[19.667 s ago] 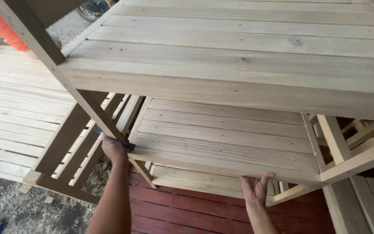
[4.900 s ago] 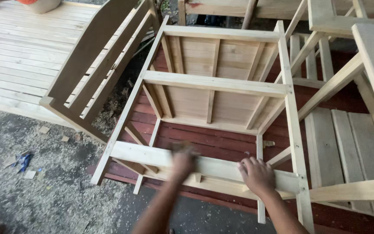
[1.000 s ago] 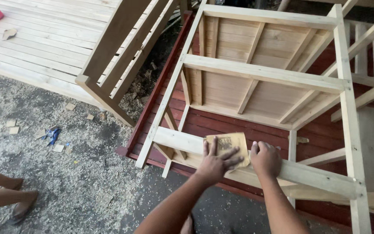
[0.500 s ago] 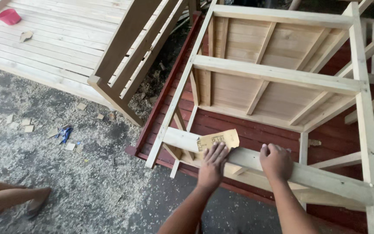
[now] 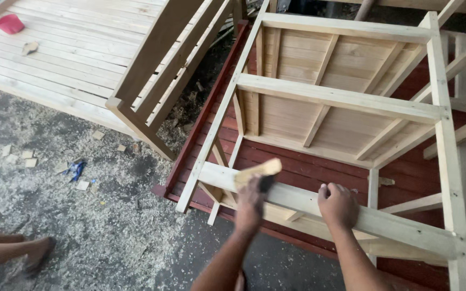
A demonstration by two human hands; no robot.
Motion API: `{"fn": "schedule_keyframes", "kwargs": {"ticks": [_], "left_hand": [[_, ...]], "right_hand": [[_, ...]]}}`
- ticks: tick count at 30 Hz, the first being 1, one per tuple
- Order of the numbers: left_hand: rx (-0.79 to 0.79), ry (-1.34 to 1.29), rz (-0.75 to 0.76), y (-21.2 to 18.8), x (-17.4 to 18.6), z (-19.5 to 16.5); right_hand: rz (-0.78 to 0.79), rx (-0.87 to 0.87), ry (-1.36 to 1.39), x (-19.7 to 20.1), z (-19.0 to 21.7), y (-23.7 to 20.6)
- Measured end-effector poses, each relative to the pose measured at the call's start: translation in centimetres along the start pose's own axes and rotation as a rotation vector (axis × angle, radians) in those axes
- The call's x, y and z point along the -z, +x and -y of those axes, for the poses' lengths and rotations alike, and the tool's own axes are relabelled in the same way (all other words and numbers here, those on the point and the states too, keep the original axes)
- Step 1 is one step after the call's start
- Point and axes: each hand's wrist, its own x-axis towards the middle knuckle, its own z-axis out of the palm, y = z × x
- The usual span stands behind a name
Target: The person sands a wooden shelving unit with sandpaper, smoothing the edges and surfaces of the top and middle shelves. They reposition the unit to access different sides and continue sanding the frame and legs.
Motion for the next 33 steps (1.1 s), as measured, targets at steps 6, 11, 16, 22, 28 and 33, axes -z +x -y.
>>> {"fn": "schedule_keyframes", "kwargs": {"ticks": [6, 11, 16, 22, 28, 33], "left_hand": [[0.359, 0.052, -0.294, 2.4, 4.6, 4.1], [-0.166, 0.022, -0.163, -1.0, -0.3, -4.3], [0.425, -0.038, 0.018, 1.9, 5.7, 1.5], [0.319, 0.144, -0.085, 2.3, 3.5, 0.2], [-0.215, 0.119, 0.002, -0.3, -0.3, -0.2], [0.101, 0.244, -0.227, 3.3, 4.5, 8.1]], "right_hand": [[-0.007, 0.009, 0.005, 0.6, 0.5, -0.1], [0.008, -0.024, 0.024, 0.8, 0.7, 0.1], [0.030, -0.016, 0.029, 0.8, 0.4, 0.2], [0.056, -0.045, -0.033, 0.8, 0.6, 0.3], [0.037, -0.044, 0.025, 1.1, 0.7, 0.3], [0.057, -0.073, 0.011, 1.3, 0.8, 0.3]]}}
